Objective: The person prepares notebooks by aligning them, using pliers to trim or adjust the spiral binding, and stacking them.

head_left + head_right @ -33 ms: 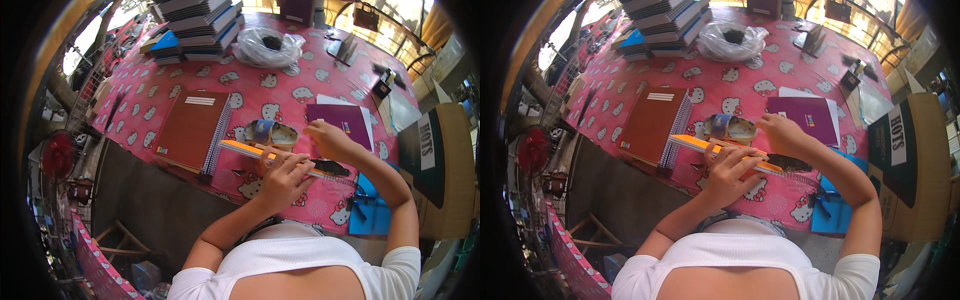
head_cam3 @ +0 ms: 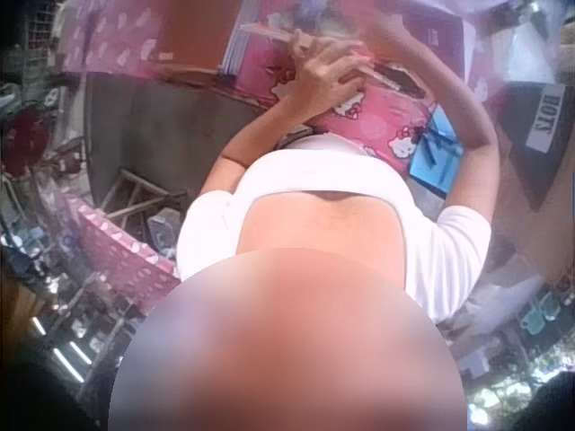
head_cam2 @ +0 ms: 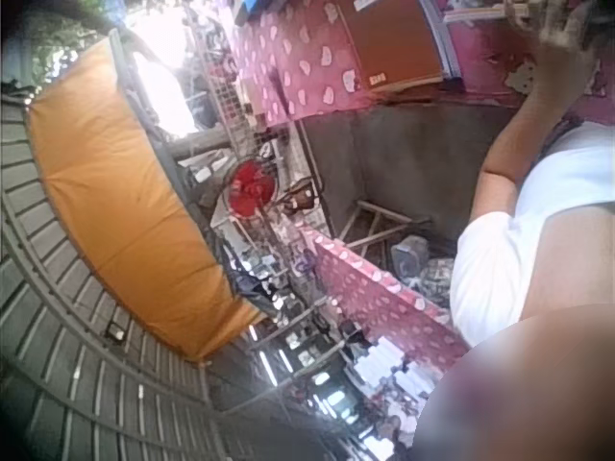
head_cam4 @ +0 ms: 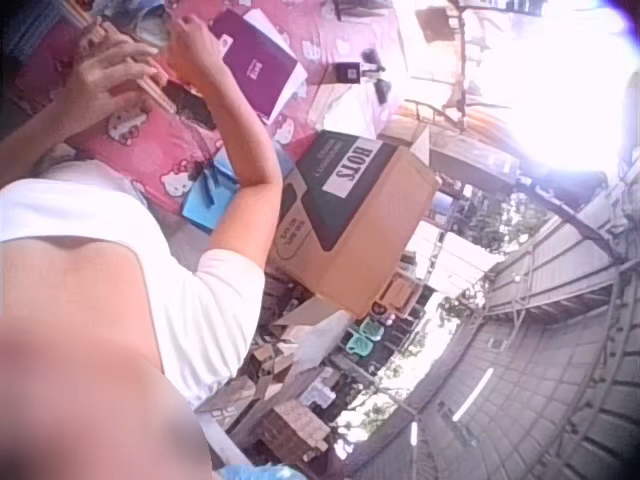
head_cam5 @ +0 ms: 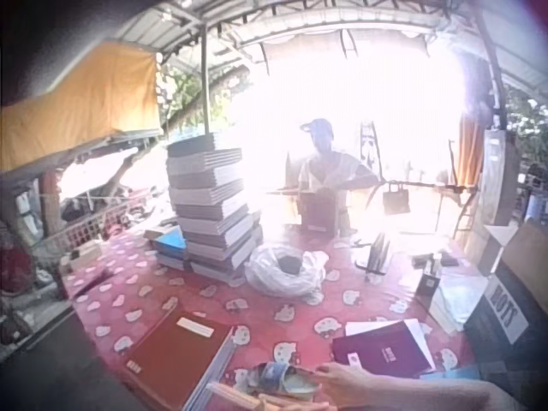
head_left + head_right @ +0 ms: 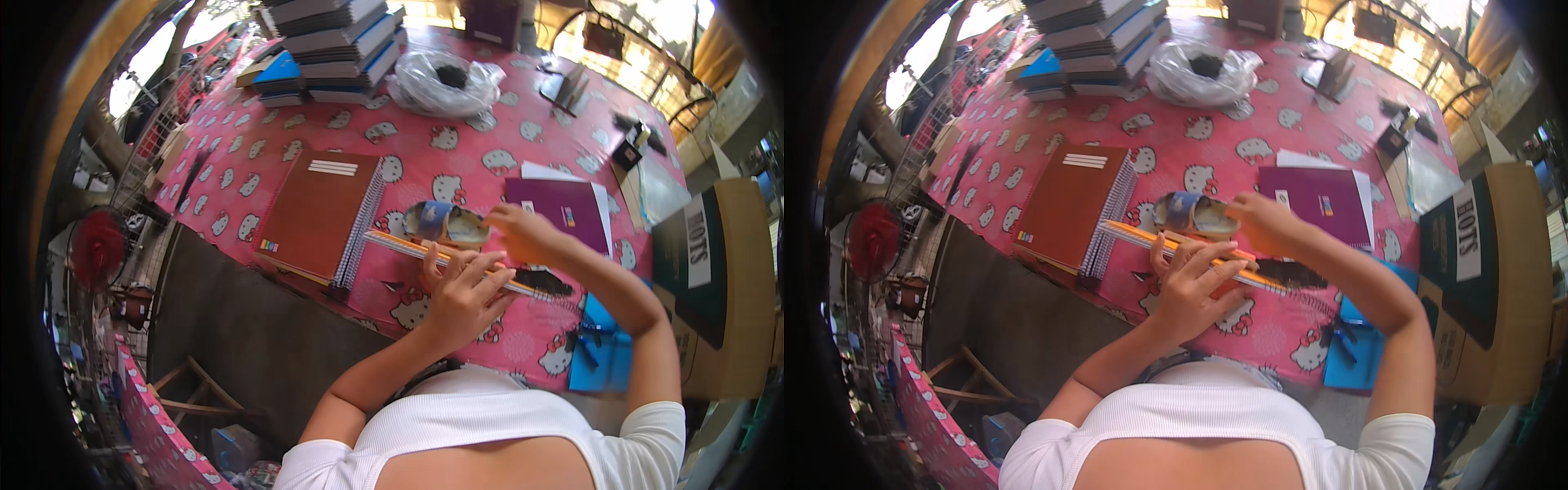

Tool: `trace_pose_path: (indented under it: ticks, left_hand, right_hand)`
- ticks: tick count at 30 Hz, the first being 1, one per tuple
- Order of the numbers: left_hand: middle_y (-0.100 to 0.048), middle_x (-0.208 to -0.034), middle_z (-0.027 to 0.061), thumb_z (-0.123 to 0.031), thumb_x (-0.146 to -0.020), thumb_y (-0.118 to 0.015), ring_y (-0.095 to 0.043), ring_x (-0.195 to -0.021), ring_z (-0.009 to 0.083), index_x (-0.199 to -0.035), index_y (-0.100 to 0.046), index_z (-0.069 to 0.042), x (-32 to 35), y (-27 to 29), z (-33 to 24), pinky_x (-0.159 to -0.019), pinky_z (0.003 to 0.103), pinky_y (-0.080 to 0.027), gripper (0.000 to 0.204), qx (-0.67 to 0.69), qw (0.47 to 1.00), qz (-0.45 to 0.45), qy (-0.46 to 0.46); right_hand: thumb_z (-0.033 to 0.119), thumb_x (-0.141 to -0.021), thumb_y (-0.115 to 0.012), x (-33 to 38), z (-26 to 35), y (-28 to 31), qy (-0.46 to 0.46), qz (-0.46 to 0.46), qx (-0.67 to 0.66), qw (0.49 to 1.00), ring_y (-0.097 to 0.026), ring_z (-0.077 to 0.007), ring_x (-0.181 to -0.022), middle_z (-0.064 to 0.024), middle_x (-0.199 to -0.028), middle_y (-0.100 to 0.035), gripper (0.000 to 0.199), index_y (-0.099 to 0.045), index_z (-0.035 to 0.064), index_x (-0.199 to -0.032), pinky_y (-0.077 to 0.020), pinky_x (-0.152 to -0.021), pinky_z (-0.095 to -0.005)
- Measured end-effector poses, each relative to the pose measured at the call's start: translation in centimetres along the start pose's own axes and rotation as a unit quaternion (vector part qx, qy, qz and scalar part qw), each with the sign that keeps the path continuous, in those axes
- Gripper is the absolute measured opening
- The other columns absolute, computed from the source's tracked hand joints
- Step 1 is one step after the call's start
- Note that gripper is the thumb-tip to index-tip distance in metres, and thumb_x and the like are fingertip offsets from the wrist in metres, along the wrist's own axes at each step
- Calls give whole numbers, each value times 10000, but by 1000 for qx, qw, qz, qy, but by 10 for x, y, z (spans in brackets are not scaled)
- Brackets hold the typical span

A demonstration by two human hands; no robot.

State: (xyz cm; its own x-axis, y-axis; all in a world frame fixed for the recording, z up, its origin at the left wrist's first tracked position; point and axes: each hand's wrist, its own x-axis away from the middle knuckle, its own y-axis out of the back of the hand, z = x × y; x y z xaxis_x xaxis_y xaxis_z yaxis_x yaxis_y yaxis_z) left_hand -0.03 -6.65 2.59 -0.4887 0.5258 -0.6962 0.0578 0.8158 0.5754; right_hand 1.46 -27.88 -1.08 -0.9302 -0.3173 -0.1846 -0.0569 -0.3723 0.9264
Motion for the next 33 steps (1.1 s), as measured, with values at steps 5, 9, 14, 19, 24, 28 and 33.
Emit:
trace_pose_path:
  ticks: [5,9,14,19,24,28,33]
  left_hand:
    - [-641,-875,3,-304,-622,-811,-574,-875,180,-876,-692,-133,1,-11,17,-1009,437,-302,329,36,999,26,-8]
    - [-635,-753,-15,-292,-562,-824,-584,-811,188,-806,-680,-142,-9,-14,9,-929,427,-331,321,32,999,1,3]
    - [-631,-724,-27,-307,-547,-823,-570,-781,173,-718,-673,-154,-14,-20,19,-939,425,-308,275,-1,999,39,14]
    - [-632,-682,-27,-264,-579,-803,-574,-733,157,-691,-687,-142,-19,-20,17,-971,426,-288,202,32,998,49,22]
    - [-636,-690,-9,-245,-598,-798,-584,-721,175,-714,-693,-133,-17,-20,15,-975,433,-294,192,48,997,57,28]
    - [-639,-726,28,-213,-618,-800,-580,-722,201,-779,-687,-118,-19,-16,16,-925,403,-341,219,84,992,58,68]
    - [-635,-740,52,-184,-631,-806,-572,-781,224,-851,-661,-107,-22,-13,26,-842,367,-373,275,61,996,68,14]
  right_hand:
    - [178,-762,-615,-48,-22,-82,-85,107,126,983,-655,-300,-787,-192,-894,-627,220,-551,51,-929,-528,-640,-439]
    - [204,-723,-694,-10,-28,-42,-187,-73,25,979,-678,-310,-765,-120,-817,-672,298,-557,45,-934,-544,-617,-383]
    - [257,-708,-782,75,-13,30,23,-187,-645,740,-632,-188,-919,-84,-981,-657,505,-588,48,-1124,-531,-774,-325]
    - [93,-642,-793,108,-18,37,-159,-184,-701,670,-601,-88,-901,-30,-924,-653,445,-594,4,-1030,-517,-738,-270]
    - [88,-561,-803,94,-26,37,-172,-99,-282,939,-593,-141,-773,-24,-851,-640,442,-622,59,-964,-489,-728,-293]
    - [64,-598,-797,88,-8,47,-81,-108,-21,991,-614,-163,-755,-48,-862,-652,442,-626,55,-1006,-509,-714,-322]
    - [97,-633,-792,96,-24,52,-152,-106,-420,888,-600,-129,-809,-7,-894,-647,436,-622,44,-1031,-502,-752,-310]
